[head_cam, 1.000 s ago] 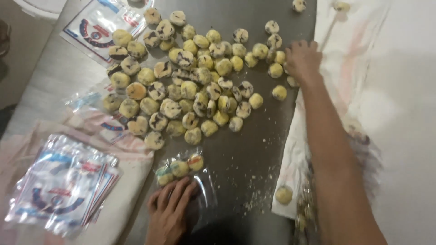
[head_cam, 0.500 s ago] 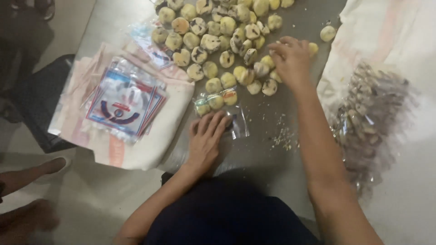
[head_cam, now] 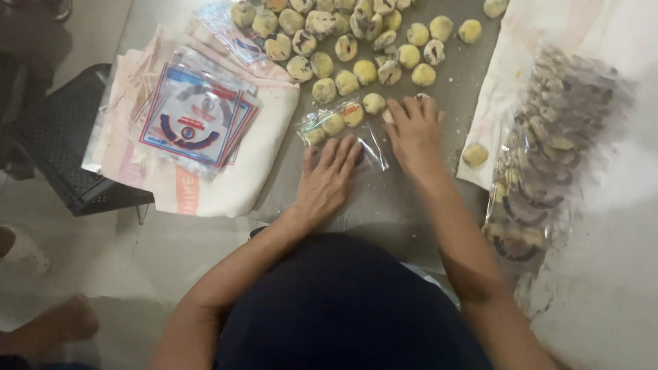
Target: Manually sorting and placing small round cookies into individual plastic bags from a large pile on a production table.
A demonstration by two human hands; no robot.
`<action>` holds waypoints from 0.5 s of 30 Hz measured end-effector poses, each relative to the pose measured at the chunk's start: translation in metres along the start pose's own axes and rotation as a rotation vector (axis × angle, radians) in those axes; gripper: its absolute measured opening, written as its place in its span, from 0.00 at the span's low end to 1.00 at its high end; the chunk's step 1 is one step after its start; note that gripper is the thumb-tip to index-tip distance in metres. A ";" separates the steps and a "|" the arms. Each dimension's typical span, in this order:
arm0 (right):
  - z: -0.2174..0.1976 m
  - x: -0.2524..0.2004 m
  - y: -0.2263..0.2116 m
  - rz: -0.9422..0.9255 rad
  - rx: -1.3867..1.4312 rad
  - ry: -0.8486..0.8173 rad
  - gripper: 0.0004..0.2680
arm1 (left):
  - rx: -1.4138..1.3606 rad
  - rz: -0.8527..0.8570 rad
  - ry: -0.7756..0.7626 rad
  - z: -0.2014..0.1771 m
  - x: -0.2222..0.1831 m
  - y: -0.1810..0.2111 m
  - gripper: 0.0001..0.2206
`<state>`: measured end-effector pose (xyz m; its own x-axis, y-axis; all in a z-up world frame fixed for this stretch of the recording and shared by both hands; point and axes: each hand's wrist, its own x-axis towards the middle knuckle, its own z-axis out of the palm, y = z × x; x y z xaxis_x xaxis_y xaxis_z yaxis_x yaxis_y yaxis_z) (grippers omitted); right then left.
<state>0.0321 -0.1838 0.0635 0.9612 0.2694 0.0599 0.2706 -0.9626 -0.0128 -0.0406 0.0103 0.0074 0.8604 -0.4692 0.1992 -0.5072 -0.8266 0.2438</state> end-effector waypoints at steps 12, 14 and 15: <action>-0.014 -0.075 -0.047 0.179 0.799 0.124 0.12 | -0.139 -0.073 -0.162 -0.020 0.026 0.010 0.24; -0.013 -0.077 -0.054 0.231 0.950 0.048 0.13 | -0.142 -0.065 -0.136 -0.018 0.027 0.008 0.23; -0.012 -0.077 -0.057 0.275 1.103 -0.035 0.14 | -0.143 -0.067 -0.109 -0.018 0.028 0.007 0.22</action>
<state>-0.0577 -0.1497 0.0716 0.9916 0.0703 -0.1087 -0.0665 -0.4439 -0.8936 -0.0214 -0.0028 0.0315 0.8887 -0.4521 0.0757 -0.4440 -0.8080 0.3872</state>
